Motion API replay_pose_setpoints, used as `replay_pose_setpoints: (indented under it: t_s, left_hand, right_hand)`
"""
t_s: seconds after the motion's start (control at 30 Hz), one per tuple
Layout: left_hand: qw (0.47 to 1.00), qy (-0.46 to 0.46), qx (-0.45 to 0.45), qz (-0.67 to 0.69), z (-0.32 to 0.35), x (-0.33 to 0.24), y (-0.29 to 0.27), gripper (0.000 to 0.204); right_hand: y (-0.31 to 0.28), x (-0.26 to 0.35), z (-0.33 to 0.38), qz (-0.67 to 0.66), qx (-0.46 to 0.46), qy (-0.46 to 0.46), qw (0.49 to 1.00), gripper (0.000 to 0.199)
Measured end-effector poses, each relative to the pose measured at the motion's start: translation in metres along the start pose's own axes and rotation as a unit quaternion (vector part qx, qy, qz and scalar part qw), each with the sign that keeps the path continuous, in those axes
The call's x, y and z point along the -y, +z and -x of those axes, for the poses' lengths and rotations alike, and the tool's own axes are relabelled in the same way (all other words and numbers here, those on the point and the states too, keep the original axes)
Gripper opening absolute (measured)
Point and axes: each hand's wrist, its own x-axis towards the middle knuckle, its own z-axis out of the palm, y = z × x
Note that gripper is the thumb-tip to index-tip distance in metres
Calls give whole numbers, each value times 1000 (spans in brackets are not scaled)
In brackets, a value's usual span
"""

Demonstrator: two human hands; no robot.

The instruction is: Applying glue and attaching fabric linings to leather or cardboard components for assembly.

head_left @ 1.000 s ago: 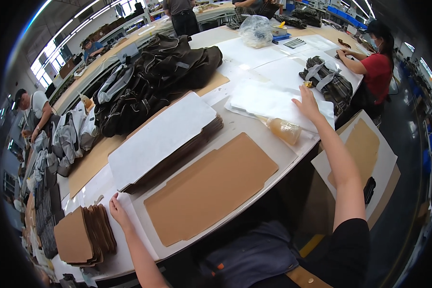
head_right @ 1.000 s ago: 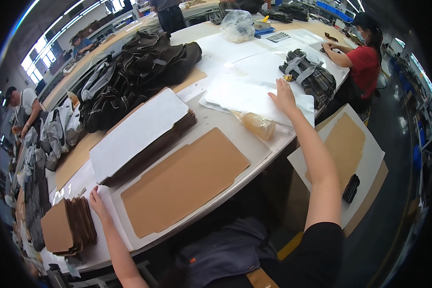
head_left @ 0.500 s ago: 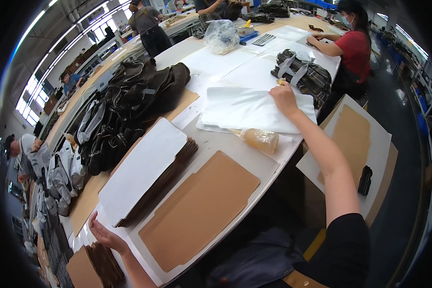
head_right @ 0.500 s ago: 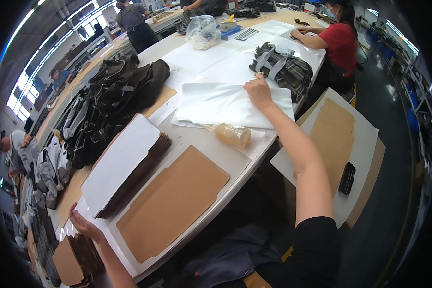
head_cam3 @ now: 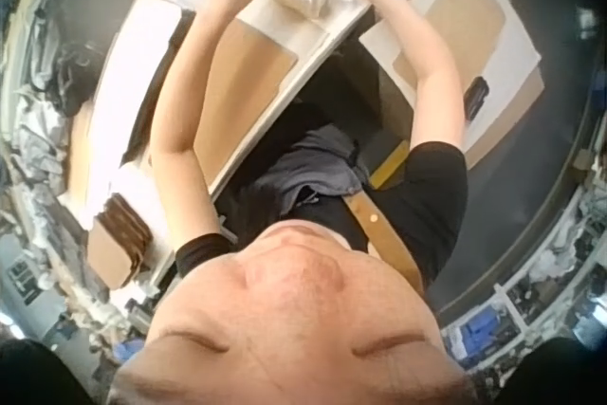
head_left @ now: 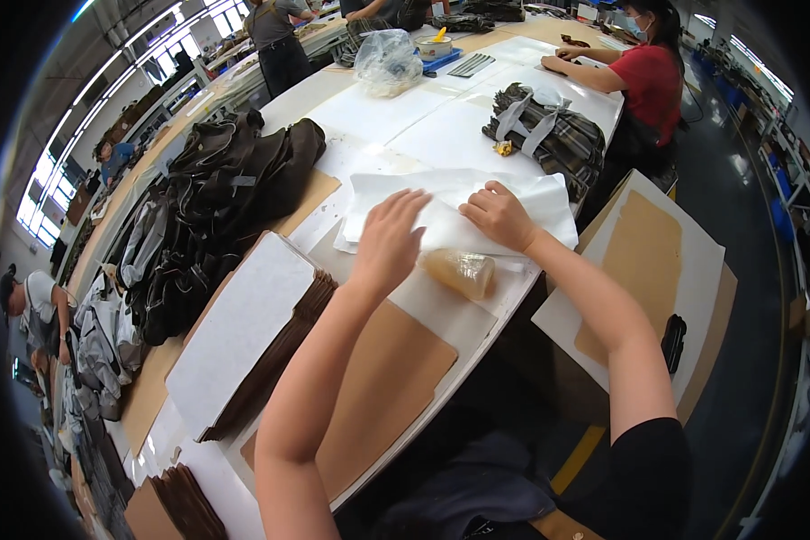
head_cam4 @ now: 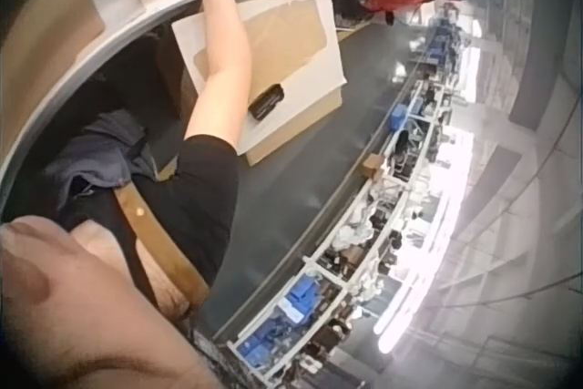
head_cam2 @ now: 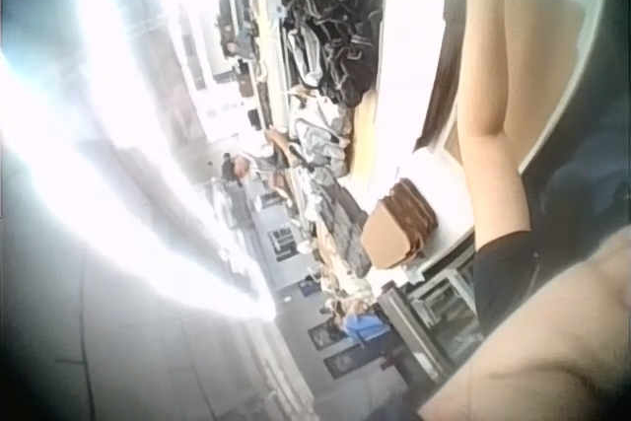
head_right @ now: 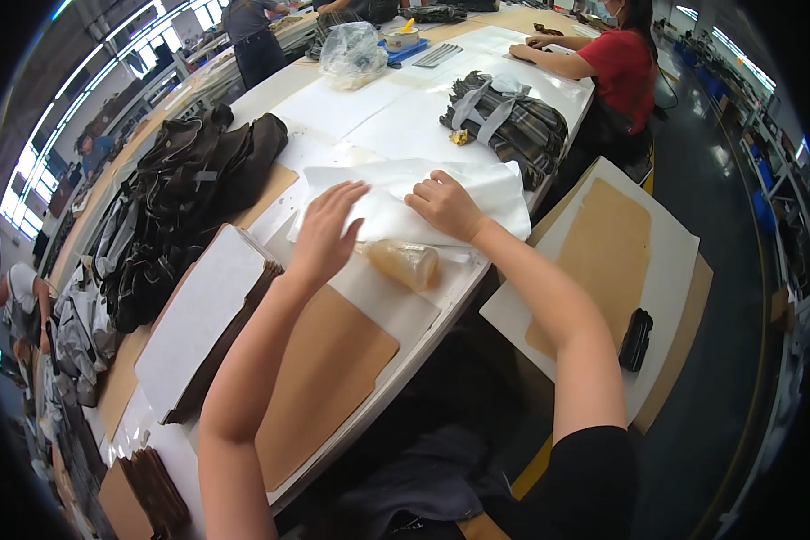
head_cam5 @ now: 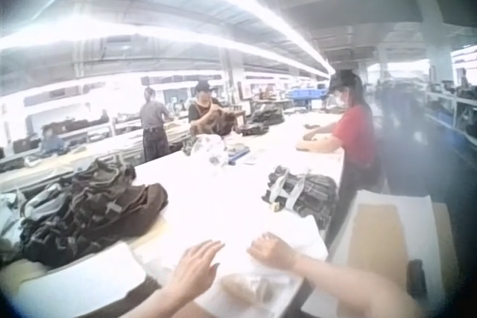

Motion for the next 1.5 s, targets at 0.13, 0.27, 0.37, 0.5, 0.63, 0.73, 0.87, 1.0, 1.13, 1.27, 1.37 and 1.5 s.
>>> replay_pose_setpoints:
  t_s: [0.13,0.27,0.37,0.5,0.63,0.73,0.87,1.0,1.13,1.27,1.37,1.5]
  left_hand:
    - [997,45,32,-49,-30,27,67,47]
    - [991,32,71,-112,-33,71,79,27]
    - [978,-7,59,-199,-23,117,62,18]
    - [967,-52,62,-240,-10,149,29,6]
    - [968,-55,41,-242,-10,161,24,3]
    - [966,-39,5,-255,-12,163,21,2]
    - [961,-14,17,-275,-5,164,9,4]
    - [951,70,90,-289,11,165,-1,11]
    - [931,80,144,-325,20,158,-5,14]
    - [927,79,144,-338,24,152,-6,15]
    - [924,58,162,-342,31,148,-2,15]
    - [906,1,178,-383,35,150,-6,19]
  right_hand:
    - [-6,6,0,4,2,-39,999,6]
    - [-12,6,5,-26,25,-29,999,12]
    - [-26,-12,19,-68,83,32,994,19]
    - [-85,-66,55,-42,215,215,952,23]
    - [-105,-77,68,-30,165,289,943,14]
    - [-106,-65,64,22,57,211,975,14]
    - [-111,-57,82,54,26,111,992,23]
    - [-109,-46,95,23,44,118,992,21]
    - [-112,-40,102,15,78,84,993,20]
    - [-113,-36,110,25,90,81,992,24]
    - [-114,-31,107,15,107,78,991,22]
    - [-128,-25,102,-13,137,96,986,20]
